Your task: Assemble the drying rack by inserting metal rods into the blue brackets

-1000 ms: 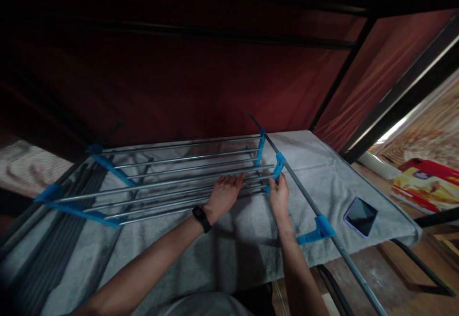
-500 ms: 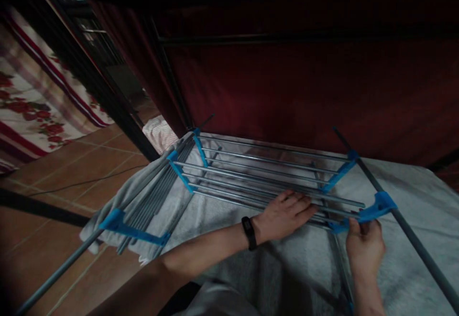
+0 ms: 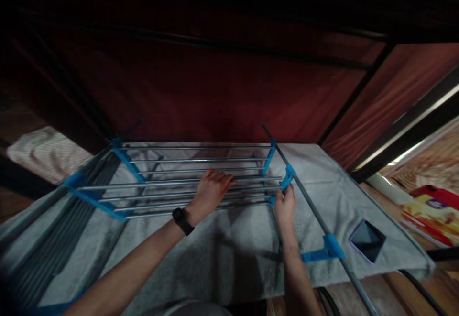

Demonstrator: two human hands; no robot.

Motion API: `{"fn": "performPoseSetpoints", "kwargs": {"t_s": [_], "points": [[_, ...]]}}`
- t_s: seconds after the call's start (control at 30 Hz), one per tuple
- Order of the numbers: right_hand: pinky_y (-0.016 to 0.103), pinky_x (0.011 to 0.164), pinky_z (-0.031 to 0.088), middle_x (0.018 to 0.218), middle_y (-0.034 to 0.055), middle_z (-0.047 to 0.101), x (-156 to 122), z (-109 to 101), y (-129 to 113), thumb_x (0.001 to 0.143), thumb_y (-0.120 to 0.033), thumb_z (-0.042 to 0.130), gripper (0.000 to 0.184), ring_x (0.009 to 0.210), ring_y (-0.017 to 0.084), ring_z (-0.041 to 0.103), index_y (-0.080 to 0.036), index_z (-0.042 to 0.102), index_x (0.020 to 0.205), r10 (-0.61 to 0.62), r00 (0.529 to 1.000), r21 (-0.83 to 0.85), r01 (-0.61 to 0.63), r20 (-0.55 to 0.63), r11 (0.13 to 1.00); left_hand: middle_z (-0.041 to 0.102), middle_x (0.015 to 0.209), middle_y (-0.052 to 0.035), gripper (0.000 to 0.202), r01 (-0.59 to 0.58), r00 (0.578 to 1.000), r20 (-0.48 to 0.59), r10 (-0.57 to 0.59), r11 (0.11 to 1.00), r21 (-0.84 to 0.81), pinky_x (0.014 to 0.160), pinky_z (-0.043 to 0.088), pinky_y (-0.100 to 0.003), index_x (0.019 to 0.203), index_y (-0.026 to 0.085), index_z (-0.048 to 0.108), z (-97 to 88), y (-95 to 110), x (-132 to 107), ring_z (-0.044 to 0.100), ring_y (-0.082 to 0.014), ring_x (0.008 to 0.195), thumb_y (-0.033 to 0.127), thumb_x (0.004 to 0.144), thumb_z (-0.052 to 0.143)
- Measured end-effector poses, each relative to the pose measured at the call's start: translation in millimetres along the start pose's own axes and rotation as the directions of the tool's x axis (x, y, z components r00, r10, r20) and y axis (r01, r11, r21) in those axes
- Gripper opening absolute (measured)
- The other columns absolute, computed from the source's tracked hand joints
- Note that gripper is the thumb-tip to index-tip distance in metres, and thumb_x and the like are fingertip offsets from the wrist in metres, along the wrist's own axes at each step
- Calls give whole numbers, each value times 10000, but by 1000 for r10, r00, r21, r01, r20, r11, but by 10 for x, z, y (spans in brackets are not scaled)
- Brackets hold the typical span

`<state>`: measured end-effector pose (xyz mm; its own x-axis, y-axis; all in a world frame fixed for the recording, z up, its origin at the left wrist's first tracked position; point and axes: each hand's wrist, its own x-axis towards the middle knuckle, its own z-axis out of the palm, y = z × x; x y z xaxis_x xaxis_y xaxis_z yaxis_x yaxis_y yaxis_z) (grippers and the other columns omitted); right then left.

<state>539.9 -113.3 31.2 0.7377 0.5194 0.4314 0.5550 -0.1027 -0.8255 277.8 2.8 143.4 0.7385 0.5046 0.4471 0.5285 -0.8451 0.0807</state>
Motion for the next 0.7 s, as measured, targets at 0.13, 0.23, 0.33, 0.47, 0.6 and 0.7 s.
{"fn": "performPoseSetpoints", "kwargs": {"t_s": [0.13,0.23,0.33,0.47,0.6,0.7], "points": [[449,974,533,1159,127,724,10,6,44,889,-448,516,341,1078,274,689,-249,586,1157,-2,1000,21,2,25,1000,748,892,-56,180,10,999,-47,-10,1000,-15,860,420,-391,1027,197,735,-18,19,7,671,-230,896,288,1042,581],[453,999,531,1150,120,730,9,18,51,893,-434,511,327,1092,271,689,-252,574,1157,5,1000,43,-5,21,999,749,888,-57,192,2,997,-71,-3,1000,-14,849,414,-391,1043,195,736,-51,35,13,669,-229,888,292,1048,570],[458,1018,524,1130,112,732,9,27,36,892,-422,519,310,1103,269,680,-250,570,1145,-1,1000,69,0,13,998,747,888,-59,188,5,998,-70,-6,1000,-9,845,418,-390,1045,196,738,-82,51,15,669,-228,890,286,1046,573],[465,1034,515,1130,103,724,2,14,13,905,-416,523,291,1106,265,670,-248,569,1138,-7,1000,83,4,31,997,750,929,-67,211,21,999,-48,-21,1000,3,840,428,-388,1058,198,736,-112,71,8,674,-237,916,289,1057,545],[467,1026,517,1114,107,719,-4,1,-2,912,-418,522,291,1101,272,669,-242,576,1137,-12,999,82,9,35,997,746,938,-73,223,25,999,-43,-25,1000,6,833,435,-382,1065,199,731,-133,84,8,670,-240,931,287,1063,527],[464,1018,522,1110,104,720,-3,4,-2,911,-423,521,302,1095,274,674,-245,575,1148,-4,999,80,1,33,997,747,950,-73,233,23,999,-33,-22,1000,8,838,438,-378,1070,196,726,-154,91,14,668,-240,937,292,1067,515]]}}
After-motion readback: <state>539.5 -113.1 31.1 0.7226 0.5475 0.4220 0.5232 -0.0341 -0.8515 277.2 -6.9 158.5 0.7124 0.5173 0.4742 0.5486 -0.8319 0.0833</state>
